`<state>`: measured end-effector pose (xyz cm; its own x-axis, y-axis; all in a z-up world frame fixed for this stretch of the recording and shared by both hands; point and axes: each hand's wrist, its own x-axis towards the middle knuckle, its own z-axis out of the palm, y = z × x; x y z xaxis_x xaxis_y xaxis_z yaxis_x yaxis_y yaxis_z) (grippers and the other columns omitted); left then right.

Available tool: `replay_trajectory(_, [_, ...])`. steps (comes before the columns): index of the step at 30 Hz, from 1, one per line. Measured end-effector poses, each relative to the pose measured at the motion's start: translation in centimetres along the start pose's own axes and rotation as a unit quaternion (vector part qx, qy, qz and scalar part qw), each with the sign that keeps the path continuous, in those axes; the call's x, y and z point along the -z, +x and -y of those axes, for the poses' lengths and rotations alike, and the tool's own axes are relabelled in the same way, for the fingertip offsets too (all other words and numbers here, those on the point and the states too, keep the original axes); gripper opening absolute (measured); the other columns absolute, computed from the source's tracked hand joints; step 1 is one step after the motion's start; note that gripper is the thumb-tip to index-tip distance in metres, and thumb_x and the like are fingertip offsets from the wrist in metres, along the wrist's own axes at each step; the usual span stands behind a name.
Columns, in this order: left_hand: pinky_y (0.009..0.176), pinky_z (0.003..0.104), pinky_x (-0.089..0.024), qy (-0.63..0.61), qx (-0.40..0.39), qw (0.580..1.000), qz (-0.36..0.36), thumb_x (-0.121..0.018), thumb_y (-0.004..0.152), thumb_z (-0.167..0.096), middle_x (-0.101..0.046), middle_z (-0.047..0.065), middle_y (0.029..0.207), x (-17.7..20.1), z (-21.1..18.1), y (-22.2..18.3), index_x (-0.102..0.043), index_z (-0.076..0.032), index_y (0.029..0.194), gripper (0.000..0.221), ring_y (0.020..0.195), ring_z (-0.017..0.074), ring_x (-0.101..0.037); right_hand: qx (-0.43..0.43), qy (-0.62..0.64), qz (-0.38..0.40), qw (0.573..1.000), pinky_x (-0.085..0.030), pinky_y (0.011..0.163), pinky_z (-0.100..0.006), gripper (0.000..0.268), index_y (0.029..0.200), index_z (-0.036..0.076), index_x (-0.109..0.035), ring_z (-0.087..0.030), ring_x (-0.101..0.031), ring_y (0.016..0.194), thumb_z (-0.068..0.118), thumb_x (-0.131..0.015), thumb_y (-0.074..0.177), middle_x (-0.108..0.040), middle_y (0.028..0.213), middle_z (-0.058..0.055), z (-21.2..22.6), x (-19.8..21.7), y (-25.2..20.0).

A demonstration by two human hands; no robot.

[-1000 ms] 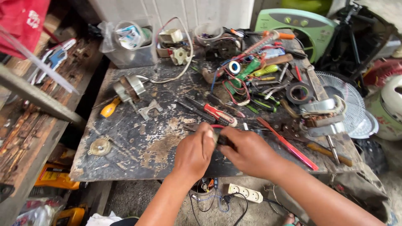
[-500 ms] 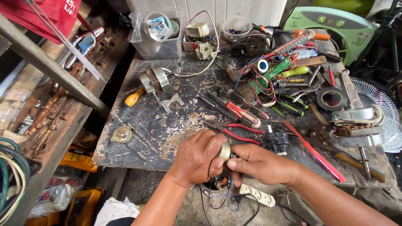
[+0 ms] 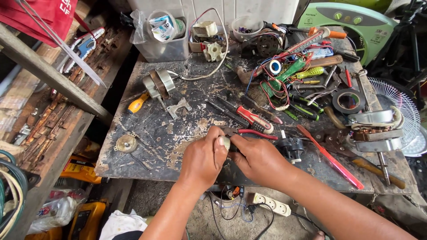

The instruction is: Disassembling and cleaning the internal components of a small electric motor.

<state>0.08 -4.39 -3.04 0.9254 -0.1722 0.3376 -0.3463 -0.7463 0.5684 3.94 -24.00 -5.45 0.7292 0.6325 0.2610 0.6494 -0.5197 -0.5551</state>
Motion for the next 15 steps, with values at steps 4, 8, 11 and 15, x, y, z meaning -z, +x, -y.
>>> replay_trajectory(4, [0.056, 0.052, -0.053, -0.026, 0.043, 0.999, 0.014, -0.024, 0.102, -0.031, -0.065, 0.024, 0.062, 0.7, -0.8, 0.4, -0.057, -0.009, 0.103, 0.040, 0.060, 0.0454, -0.068, 0.038, -0.141, -0.041, 0.988, -0.062, 0.063, -0.042, 0.033, 0.122, 0.003, -0.064, -0.036, -0.075, 0.077, 0.026, -0.063, 0.098, -0.075, 0.088, -0.017, 0.5, -0.4, 0.2])
replay_trajectory(8, [0.052, 0.054, -0.051, -0.079, 0.087, 0.993, 0.017, -0.023, 0.104, -0.027, -0.063, 0.030, 0.062, 0.7, -0.3, 0.3, -0.057, -0.006, 0.097, 0.041, 0.059, 0.0509, -0.064, 0.068, -0.296, -0.062, 0.951, -0.062, 0.065, -0.038, 0.028, 0.115, 0.009, -0.064, -0.031, -0.074, 0.081, 0.030, -0.060, 0.098, -0.072, 0.091, -0.012, 0.7, -0.9, 0.6])
replay_trajectory(11, [0.052, 0.051, -0.052, -0.092, 0.106, 0.990, 0.012, -0.021, 0.106, -0.026, -0.064, 0.029, 0.063, 0.5, 0.3, -0.2, -0.060, -0.002, 0.102, 0.046, 0.059, 0.0482, -0.064, 0.102, -0.358, -0.089, 0.924, -0.060, 0.063, -0.035, 0.023, 0.111, 0.010, -0.062, -0.028, -0.072, 0.082, 0.028, -0.056, 0.097, -0.068, 0.090, -0.010, 0.1, -2.0, 1.1])
replay_trajectory(15, [0.056, 0.055, -0.052, -0.086, 0.122, 0.989, 0.011, -0.021, 0.105, -0.029, -0.065, 0.031, 0.066, 1.8, -0.7, -0.5, -0.062, -0.001, 0.096, 0.050, 0.063, 0.0505, -0.066, 0.075, -0.236, -0.075, 0.966, -0.061, 0.059, -0.042, 0.023, 0.109, 0.011, -0.061, -0.032, -0.072, 0.078, 0.031, -0.054, 0.098, -0.066, 0.088, -0.010, 0.4, -2.2, 1.5])
